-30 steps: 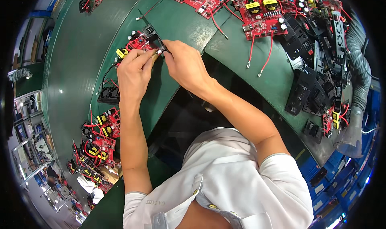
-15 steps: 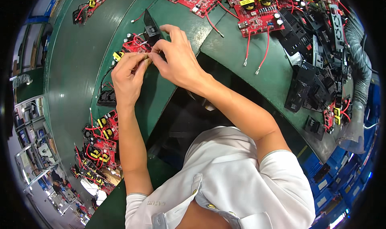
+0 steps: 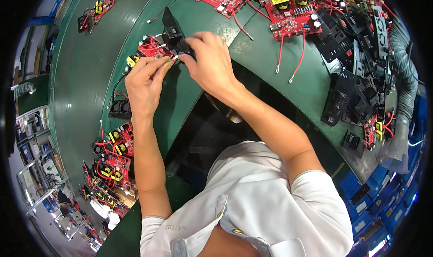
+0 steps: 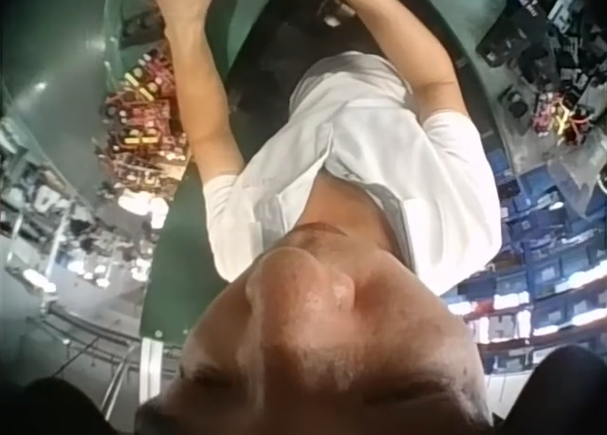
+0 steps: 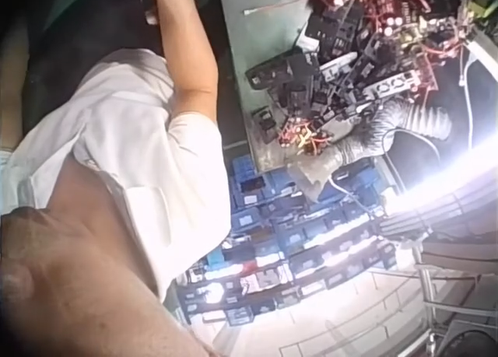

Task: Connecting wires and assembling components onto electronic circuit boards on a factory production line.

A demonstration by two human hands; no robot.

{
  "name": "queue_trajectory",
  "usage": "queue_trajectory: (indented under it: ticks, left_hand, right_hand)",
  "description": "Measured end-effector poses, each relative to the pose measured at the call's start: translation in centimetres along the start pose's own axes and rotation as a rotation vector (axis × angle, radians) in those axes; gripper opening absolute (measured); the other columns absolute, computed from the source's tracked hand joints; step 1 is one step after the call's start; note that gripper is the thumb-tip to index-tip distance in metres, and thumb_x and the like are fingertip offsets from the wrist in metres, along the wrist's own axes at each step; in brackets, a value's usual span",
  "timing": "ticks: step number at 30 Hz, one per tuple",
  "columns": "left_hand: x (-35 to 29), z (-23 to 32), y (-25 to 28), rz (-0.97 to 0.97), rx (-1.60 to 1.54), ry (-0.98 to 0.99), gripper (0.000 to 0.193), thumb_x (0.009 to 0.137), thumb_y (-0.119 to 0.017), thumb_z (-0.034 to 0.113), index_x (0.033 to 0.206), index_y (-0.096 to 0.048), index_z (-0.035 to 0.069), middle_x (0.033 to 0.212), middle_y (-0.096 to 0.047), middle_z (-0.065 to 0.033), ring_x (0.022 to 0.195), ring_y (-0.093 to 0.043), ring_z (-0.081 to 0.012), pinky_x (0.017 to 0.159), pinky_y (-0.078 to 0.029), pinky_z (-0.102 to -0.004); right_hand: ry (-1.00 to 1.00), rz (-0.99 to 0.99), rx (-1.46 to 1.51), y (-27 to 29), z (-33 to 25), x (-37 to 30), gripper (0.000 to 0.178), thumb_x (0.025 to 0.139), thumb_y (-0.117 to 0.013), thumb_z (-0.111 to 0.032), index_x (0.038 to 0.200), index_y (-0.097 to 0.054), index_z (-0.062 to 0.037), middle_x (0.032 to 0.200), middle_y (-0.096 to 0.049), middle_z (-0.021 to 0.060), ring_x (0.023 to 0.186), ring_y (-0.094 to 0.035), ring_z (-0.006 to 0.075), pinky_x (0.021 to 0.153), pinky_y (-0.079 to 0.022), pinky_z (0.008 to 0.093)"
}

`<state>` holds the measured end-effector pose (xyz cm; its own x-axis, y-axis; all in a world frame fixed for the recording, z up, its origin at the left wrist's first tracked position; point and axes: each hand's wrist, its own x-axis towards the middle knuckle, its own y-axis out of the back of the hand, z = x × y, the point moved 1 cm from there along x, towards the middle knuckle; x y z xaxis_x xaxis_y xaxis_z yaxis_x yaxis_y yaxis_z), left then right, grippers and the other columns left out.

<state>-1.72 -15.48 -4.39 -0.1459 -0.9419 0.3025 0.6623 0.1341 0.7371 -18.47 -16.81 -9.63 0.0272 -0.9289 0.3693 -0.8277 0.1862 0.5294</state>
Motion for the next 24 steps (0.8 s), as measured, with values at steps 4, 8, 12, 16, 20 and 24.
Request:
queue_trajectory:
  ticks: [4,8,12,16,20,24]
  left_hand:
    - [0.2,-0.3,-0.6,-0.011,0.035,0.013,0.015,0.082,-0.075,0.005,0.097,-0.075,0.003,0.084,-0.066,-0.0089,0.068,-0.063,-0.023,0.062,-0.049,-0.0335]
    - [0.2,-0.1,-0.9,-0.013,0.066,0.01,0.015,0.082,-0.074,0.007,0.096,-0.075,0.003,0.084,-0.066,-0.0091,0.068,-0.063,-0.0248,0.063,-0.049,-0.0348]
    - [0.3,-0.1,-0.8,-0.038,0.09,0.017,0.015,0.082,-0.074,0.007,0.097,-0.075,0.003,0.084,-0.065,-0.0094,0.068,-0.062,-0.0257,0.064,-0.049,-0.0354]
    - [0.3,-0.2,-0.8,-0.035,0.087,0.003,0.015,0.082,-0.074,0.007,0.096,-0.075,0.003,0.084,-0.065,-0.0096,0.068,-0.062,-0.0257,0.064,-0.049,-0.0354]
    - [0.3,0.1,-0.8,-0.038,0.077,0.007,0.015,0.082,-0.074,0.006,0.096,-0.074,0.003,0.084,-0.065,-0.0097,0.069,-0.062,-0.0255,0.064,-0.049,-0.0351]
    - [0.4,0.0,-0.7,-0.038,0.08,0.012,0.015,0.082,-0.074,0.006,0.096,-0.074,0.002,0.084,-0.065,-0.0098,0.069,-0.063,-0.0253,0.064,-0.049,-0.0347]
  right_hand:
    - [-0.122,-0.214,0.15,0.3,-1.3,0.7,0.032,0.086,-0.068,-0.007,0.116,-0.062,0.0036,0.091,-0.067,0.0207,0.087,-0.063,0.0408,0.076,-0.051,0.0448]
    - [0.006,-0.067,0.205,-0.4,-0.7,-0.4,0.033,0.087,-0.066,-0.002,0.119,-0.06,0.0018,0.093,-0.065,0.0186,0.085,-0.064,0.0381,0.072,-0.051,0.0422]
    - [0.01,-0.045,0.248,-0.6,-0.4,-0.6,0.034,0.088,-0.064,-0.002,0.121,-0.06,0.0007,0.093,-0.064,0.0176,0.084,-0.063,0.0375,0.072,-0.051,0.042]
    - [0.053,-0.05,0.234,-0.6,-0.4,-0.5,0.033,0.089,-0.063,-0.001,0.122,-0.061,-0.0004,0.091,-0.062,0.0164,0.082,-0.062,0.0358,0.071,-0.05,0.041]
    - [0.087,-0.033,0.252,-0.6,-0.3,-0.6,0.035,0.089,-0.063,-0.001,0.123,-0.061,-0.0012,0.088,-0.061,0.0152,0.079,-0.061,0.0336,0.069,-0.049,0.04]
    - [0.056,-0.048,0.258,-0.4,-0.6,-0.5,0.035,0.089,-0.063,0.0,0.124,-0.062,-0.0015,0.088,-0.061,0.0147,0.078,-0.061,0.0329,0.069,-0.049,0.0394]
